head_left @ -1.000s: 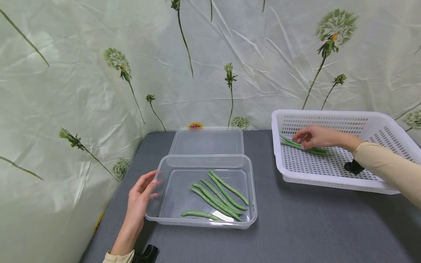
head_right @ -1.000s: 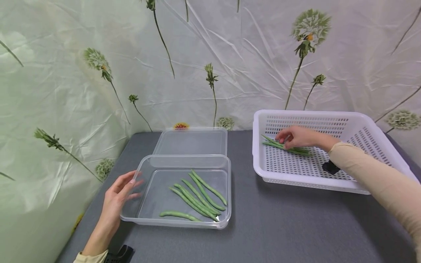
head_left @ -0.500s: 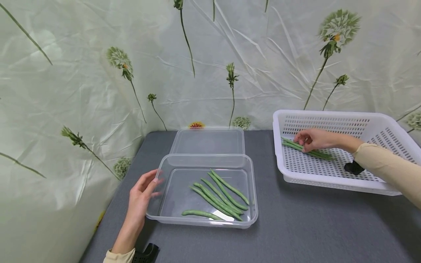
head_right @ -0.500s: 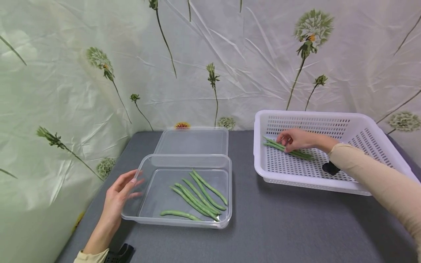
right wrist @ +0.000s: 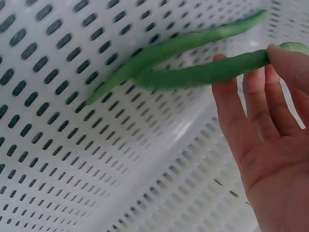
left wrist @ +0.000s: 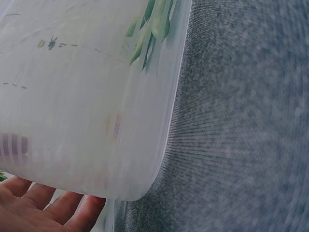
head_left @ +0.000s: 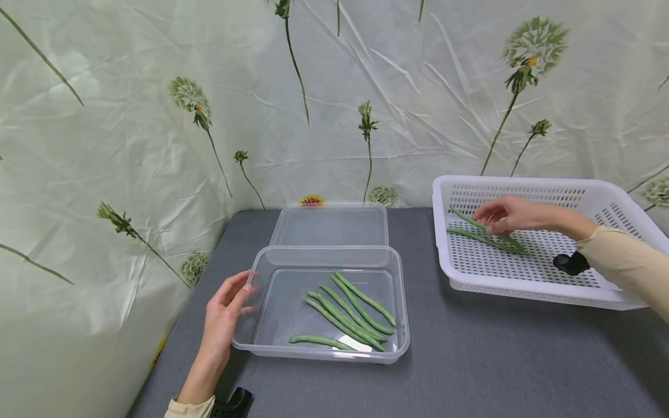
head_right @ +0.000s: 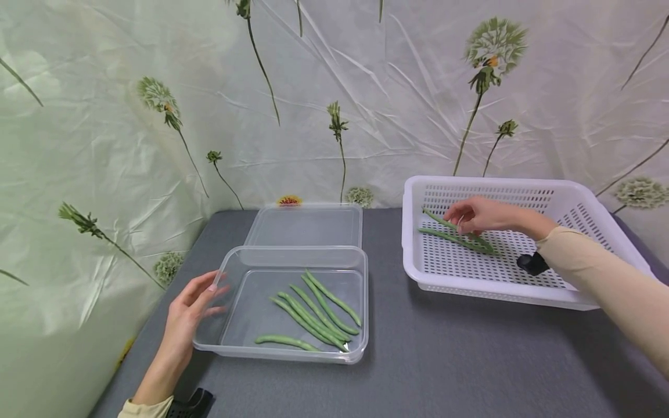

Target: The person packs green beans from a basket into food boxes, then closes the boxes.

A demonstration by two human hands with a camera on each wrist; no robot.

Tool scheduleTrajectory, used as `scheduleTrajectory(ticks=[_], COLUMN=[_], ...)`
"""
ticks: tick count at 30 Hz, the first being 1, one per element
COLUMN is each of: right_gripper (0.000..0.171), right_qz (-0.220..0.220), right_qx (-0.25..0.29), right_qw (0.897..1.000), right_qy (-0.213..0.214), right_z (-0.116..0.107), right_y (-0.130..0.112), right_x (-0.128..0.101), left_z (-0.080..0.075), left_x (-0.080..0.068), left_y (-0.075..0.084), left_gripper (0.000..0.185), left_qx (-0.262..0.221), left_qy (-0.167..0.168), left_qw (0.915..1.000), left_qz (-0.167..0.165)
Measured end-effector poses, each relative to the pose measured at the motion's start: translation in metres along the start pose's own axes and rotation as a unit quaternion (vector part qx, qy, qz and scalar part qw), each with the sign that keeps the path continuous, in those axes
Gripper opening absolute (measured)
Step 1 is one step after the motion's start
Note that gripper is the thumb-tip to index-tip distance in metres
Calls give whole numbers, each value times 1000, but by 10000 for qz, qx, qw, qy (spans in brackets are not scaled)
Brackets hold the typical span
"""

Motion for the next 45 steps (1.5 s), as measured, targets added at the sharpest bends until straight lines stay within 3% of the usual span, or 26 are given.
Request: scheduleTrajectory(ticks=[6, 12, 20, 24, 32, 39, 45], right_gripper=[36, 34, 36, 32, 25, 26, 32], right_qz=[-133, -580, -660, -923, -1183, -950, -897], right_qx=[68, -266, -376, -177, 809, 853, 956], right_qw=[9998, 9974, 9944, 9919, 9862, 9844, 9760], right_qy=[103, 344, 735, 851, 830, 1210, 1739], right_z=[-6, -19, -37, -36, -24, -17, -9], right_y=[-17, -44, -75, -86, -104, -110, -119], right_x=[-9, -21, -39, -44, -49, -52, -54], left_z=[0, 1, -1, 0, 0, 1, 0], left_x=[0, 0, 0, 0, -1, -2, -1], left_y=[0, 0, -1, 0, 0, -1, 0], left_gripper=[39, 39, 40, 39, 39, 39, 39], left_qx=[9, 53, 13, 11, -5, -34, -15], left_qy=[10, -15, 35, 4, -2, -7, -5], left_qw=[10000, 10000, 9999, 10000, 10000, 10000, 10000], left_qz=[-23, -56, -101, -60, -29, -42, -10])
Point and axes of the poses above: each hand's wrist, its own x-axis towards the middle knuckle, its own z-axis out of the palm, y = z × x, the point moved 10 cm from there along x, towards the middle knuckle, and after that the axes turned 3 degrees about y, right-handed, at the moved point
